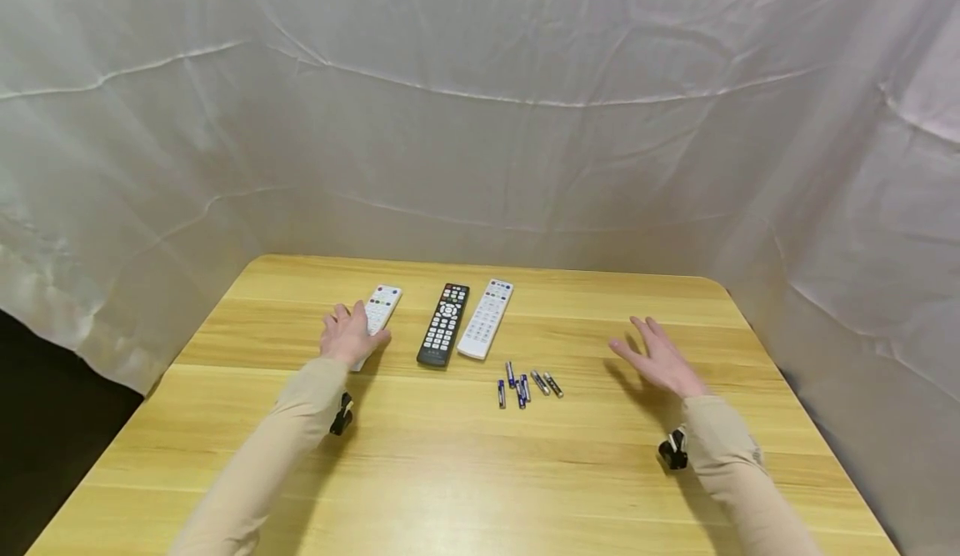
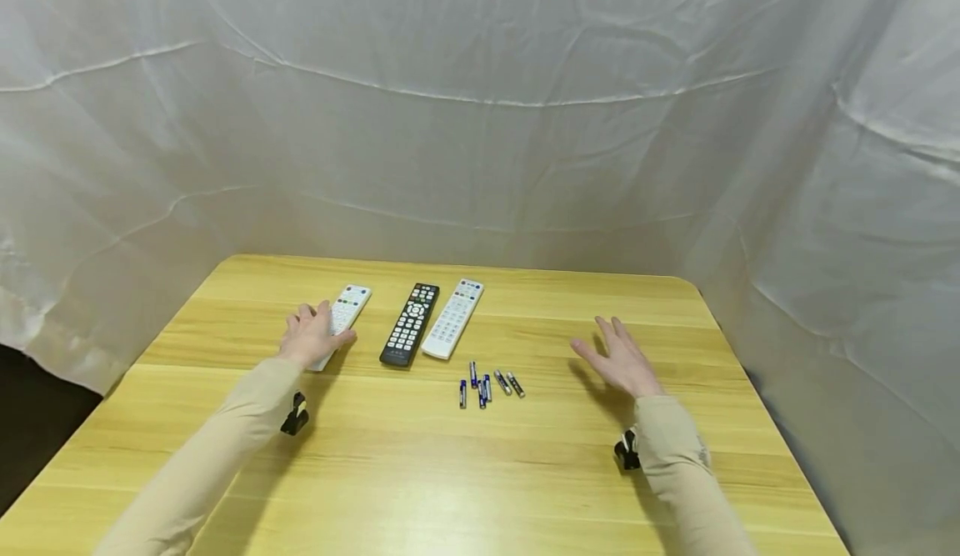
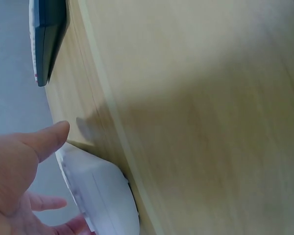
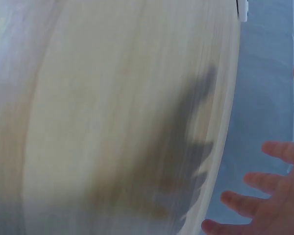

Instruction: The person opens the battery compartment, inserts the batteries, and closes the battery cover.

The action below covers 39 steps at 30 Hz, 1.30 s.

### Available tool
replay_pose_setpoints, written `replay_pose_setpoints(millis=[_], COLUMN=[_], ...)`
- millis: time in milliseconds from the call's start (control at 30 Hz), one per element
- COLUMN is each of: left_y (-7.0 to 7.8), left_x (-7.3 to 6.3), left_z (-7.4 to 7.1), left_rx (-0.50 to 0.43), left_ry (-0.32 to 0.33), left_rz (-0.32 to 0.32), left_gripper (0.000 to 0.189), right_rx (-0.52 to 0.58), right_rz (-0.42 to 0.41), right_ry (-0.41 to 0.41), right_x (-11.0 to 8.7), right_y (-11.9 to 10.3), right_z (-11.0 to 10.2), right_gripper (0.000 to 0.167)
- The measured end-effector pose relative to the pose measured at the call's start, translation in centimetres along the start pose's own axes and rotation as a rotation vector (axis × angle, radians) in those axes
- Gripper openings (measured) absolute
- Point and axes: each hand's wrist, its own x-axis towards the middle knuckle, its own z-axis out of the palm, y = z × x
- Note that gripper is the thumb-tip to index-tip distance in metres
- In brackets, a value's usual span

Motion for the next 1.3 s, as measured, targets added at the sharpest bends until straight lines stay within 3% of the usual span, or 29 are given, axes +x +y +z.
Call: replay_pose_setpoints(millis=[700,1067,1300], left_y=[0.0,-0.4,-0.2], left_x=[0.0,-0.6,-1.2], left_z=[0.2,-0.8,-1.2], left_rx=[-0.035,-0.211,-0.399], left_ry=[-0.003,-0.026,-0.074], left_rz=[0.009,0.073,0.115], left_gripper=[0.068,0.069,0.070], right_rx=[0.013,0.040,0.053], right_rz=[-0.010,-0.016,-0.019], right_ry=[0.005,-0.009,-0.003], right_x=[-0.1,-0.2,-0.5], right_y=[0.1,-0.1,-0.5], right_z=[0.8,1.3,1.6], right_gripper=[0.088,0.087,0.086])
